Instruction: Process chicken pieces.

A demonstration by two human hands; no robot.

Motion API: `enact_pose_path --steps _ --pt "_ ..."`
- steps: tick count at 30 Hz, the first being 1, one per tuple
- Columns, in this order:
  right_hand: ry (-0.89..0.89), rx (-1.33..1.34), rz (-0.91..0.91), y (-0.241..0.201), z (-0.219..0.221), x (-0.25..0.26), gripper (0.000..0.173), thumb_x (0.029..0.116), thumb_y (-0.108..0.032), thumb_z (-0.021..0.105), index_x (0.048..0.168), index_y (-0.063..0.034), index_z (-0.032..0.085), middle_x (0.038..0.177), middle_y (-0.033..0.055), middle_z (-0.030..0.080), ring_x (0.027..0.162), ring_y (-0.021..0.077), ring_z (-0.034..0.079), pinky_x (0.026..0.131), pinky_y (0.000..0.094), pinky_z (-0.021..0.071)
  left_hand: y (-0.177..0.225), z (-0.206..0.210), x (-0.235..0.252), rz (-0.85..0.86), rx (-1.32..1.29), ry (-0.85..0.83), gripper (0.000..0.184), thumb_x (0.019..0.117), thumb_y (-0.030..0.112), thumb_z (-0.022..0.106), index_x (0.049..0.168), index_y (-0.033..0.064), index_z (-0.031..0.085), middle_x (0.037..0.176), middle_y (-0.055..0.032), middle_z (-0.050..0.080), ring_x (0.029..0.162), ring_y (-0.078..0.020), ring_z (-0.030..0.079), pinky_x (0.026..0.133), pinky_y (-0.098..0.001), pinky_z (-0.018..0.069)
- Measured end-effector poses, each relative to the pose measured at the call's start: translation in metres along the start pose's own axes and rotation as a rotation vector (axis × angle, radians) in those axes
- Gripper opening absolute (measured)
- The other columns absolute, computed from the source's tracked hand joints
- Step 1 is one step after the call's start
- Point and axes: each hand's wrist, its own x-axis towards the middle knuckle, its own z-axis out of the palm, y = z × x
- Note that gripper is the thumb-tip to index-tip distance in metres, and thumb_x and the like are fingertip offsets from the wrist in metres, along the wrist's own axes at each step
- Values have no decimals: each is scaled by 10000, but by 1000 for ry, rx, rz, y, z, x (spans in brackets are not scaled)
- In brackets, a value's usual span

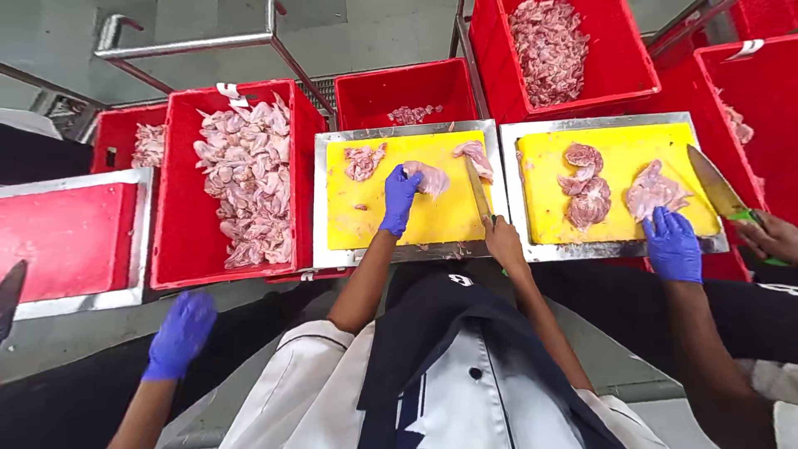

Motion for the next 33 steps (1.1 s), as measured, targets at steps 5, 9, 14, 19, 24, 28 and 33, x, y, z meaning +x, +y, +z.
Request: enact_pose_path --steps 5,9,14,19,24,28,33 --pt "1 19 -19 -5 -2 8 617 1102 -507 358 1242 46 591 1027 272 680 986 436 686 849 617 528 -34 17 -59 -214 -320 -7 456 1014 20 579 1412 -120 407 1165 -248 676 968 -267 735 901 -396 624" --pt "8 -36 -41 -4 -3 -10 600 1103 -496 365 1251 45 578 985 263 680 958 437 691 834 607 536 -65 14 -83 -339 -75 -101 408 1006 16 582 1382 -100 474 1051 -200 737 863 -240 764 836 -384 644" --pt "-54 -111 -155 -8 4 -41 595 1092 -510 392 1252 30 582 927 241 687 909 430 704 793 602 553 -61 8 -26 348 524 -14 239 1006 106 578 1166 -2 717 1165 -153 721 1112 -242 695 1016 -416 558" --pt "-174 -194 -114 -41 12 -41 572 1103 -498 368 1277 16 549 1006 231 686 987 410 703 841 564 561 -80 19 11 576 720 -70 195 1004 88 583 1063 9 751 1125 -179 729 1152 -341 675 1036 -459 534" --pt "-185 -160 -83 -98 25 -11 564 1114 -454 360 1349 39 506 1104 244 677 1054 400 695 893 558 556 -86 15 13 541 730 -76 205 1004 48 573 1096 -11 747 1148 -199 722 1149 -360 676 1020 -482 538" --pt "-86 -128 -147 -141 35 33 494 1106 -395 400 1317 35 525 1133 249 677 1071 413 690 891 582 553 -85 8 11 542 684 -139 223 1011 5 536 1110 -15 735 1188 -203 707 1199 -353 651 1069 -485 507" --pt "-111 -179 -54 -90 39 -21 576 1109 -464 362 1345 39 514 1089 249 687 1051 420 697 873 580 555 -88 7 13 543 733 -148 211 1009 65 569 1113 5 742 1221 -196 704 1223 -358 643 1069 -491 503"
